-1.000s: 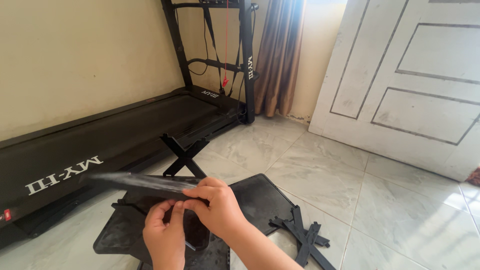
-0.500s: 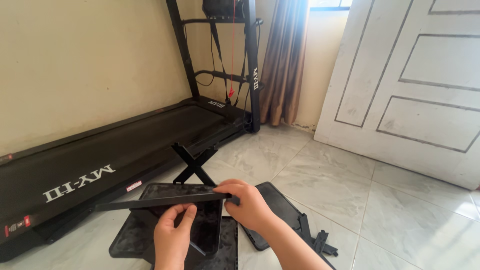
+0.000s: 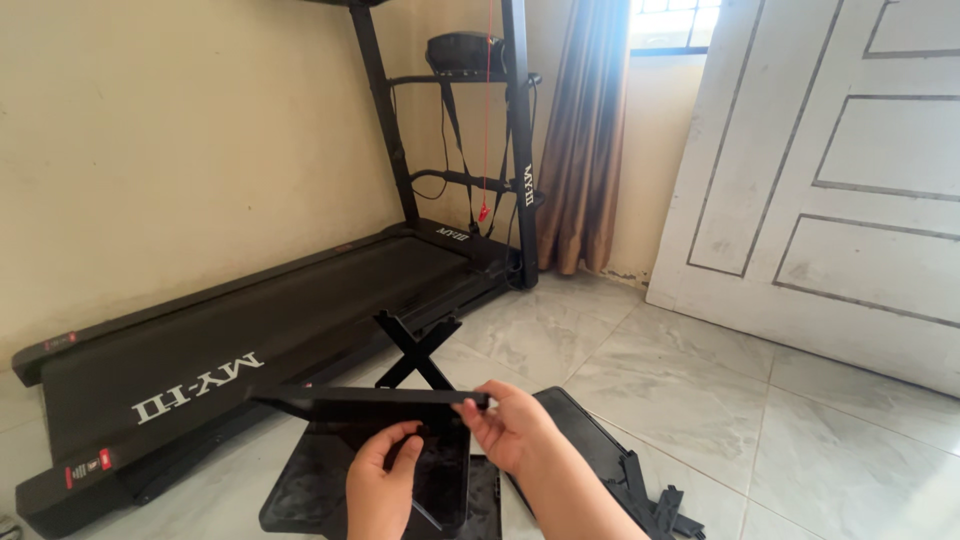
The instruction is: The person assembles a small black plastic stool by hand. They connect square platform pieces with X-shaped support frames, stacking them to form a multi-tiered structure.
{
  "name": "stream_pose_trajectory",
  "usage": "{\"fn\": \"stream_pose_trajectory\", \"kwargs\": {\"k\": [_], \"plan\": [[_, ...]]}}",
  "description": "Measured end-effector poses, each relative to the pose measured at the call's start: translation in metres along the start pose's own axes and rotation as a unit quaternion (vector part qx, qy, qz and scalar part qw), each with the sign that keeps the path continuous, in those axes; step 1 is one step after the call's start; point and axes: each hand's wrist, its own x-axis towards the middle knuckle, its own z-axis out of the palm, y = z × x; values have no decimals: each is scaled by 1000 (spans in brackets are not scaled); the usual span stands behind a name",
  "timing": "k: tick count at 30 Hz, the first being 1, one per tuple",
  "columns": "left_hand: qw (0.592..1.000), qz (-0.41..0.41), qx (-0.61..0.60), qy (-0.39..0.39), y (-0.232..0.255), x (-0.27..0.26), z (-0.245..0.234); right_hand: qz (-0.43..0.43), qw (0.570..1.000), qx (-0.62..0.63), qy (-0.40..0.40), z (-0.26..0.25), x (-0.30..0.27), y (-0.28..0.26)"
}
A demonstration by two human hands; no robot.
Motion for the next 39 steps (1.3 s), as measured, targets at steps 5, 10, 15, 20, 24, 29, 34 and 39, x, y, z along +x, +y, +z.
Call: {"fn": "stream_pose_trajectory", "kwargs": {"k": [5, 10, 15, 20, 24, 29, 34, 39], "plan": [[1000, 22, 0, -1, -11, 1, 1, -5, 999, -19, -35, -11, -4, -13], [921, -107, -375, 5, 8, 7, -23, -35, 992, -51, -110, -30, -10, -17], [806, -200, -556, 41, 48, -15, -102, -88, 985, -97, -109, -47, -30, -35], [925, -205, -314, -65, 79, -5, -120, -128, 980, -99, -113, -25, -44, -42], [934, -141, -328, 4, 83, 2, -94, -141, 981, -1, -134, 0, -52, -22], [911, -12, -409, 41, 85, -12, -52, -97, 952, -203, -205, 7, -72, 35], [905, -4, -423, 34, 87, -18, -47, 12, 954, -168, -248, 10, -95, 33], [886, -89, -430, 147, 75, 16, -86, -28, 962, -210, -173, 5, -101, 6]]}}
